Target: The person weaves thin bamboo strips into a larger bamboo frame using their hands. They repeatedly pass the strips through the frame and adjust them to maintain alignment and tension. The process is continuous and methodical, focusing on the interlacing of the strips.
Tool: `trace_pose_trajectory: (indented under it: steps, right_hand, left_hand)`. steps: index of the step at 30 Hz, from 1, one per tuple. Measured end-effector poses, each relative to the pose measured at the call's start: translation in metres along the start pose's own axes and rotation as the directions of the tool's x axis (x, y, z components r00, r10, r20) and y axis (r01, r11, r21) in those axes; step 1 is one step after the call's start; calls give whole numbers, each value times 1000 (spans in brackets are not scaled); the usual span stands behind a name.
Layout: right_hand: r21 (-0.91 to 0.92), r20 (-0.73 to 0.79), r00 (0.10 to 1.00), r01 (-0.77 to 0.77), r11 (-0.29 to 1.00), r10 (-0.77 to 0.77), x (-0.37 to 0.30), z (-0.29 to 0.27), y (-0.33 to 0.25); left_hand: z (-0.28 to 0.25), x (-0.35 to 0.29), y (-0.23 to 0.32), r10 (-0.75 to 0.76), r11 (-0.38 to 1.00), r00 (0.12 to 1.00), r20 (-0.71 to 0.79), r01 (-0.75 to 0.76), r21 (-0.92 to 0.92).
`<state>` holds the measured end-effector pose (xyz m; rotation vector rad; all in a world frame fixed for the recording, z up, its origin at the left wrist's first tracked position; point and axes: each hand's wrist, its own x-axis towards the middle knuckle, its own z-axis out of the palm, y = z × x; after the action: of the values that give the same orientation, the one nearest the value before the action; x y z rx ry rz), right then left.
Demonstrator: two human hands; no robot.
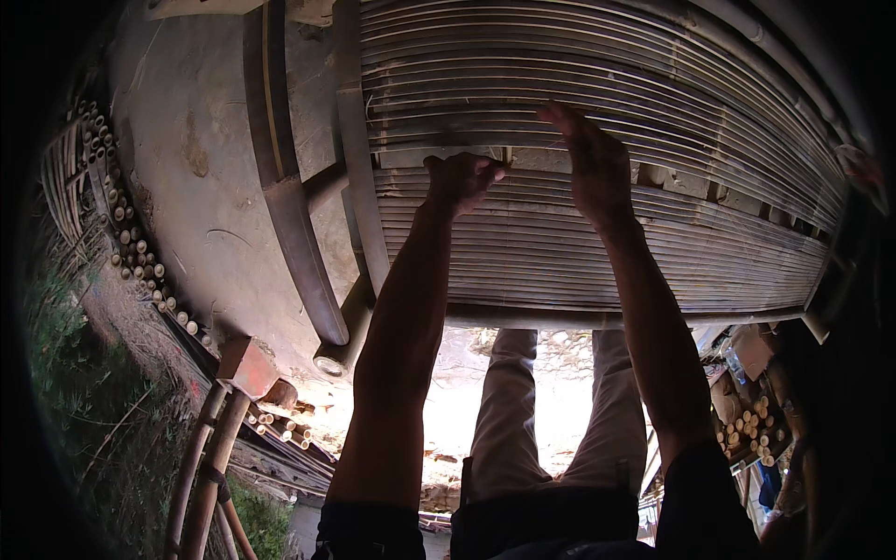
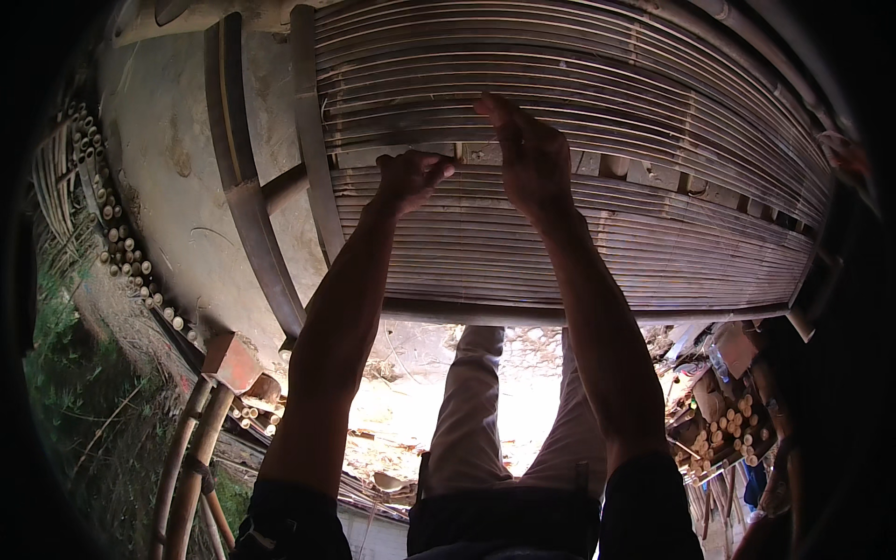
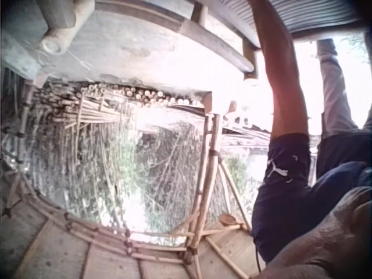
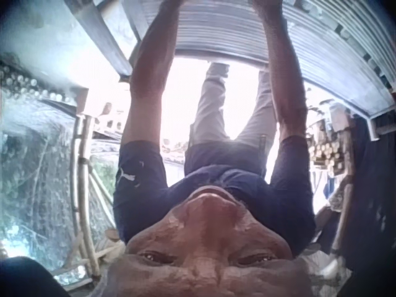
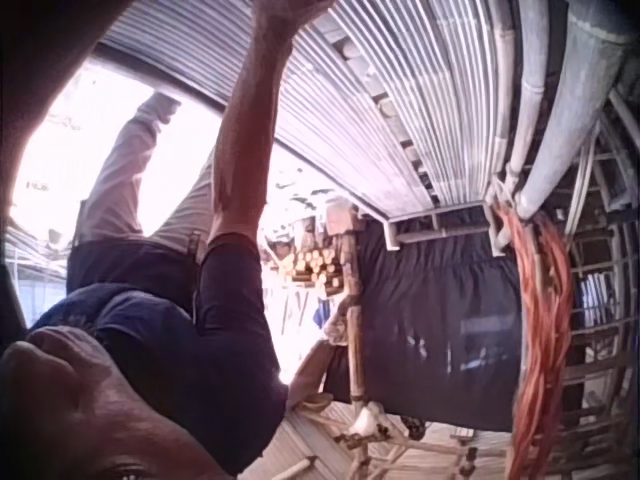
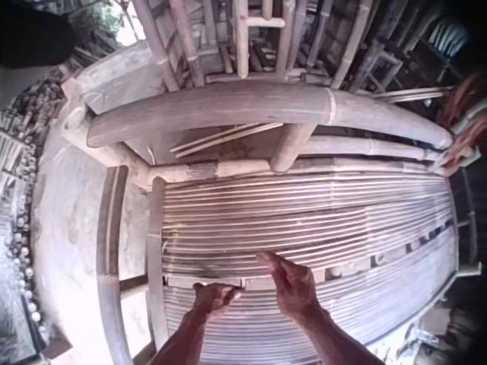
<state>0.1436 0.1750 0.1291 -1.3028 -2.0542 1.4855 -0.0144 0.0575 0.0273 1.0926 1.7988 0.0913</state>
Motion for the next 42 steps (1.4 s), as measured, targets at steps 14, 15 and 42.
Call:
trace_pose_trajectory:
  steps: [14,15,42]
  right_hand:
    - [-619,520,818,164,768,245,-38,-9,39]
    - [-681,489,791,83,727,367,-44,-6,18]
    - [-65,-341,909,-277,959,240,-339,-499,116]
  left_hand:
    - [4,0,-15,114,986,987,-110,-126,-107]
    - [5,-4,-14,105,988,988,-110,-116,-101]
    - [179,-334,128,-179,983,960,-216,162,-91]
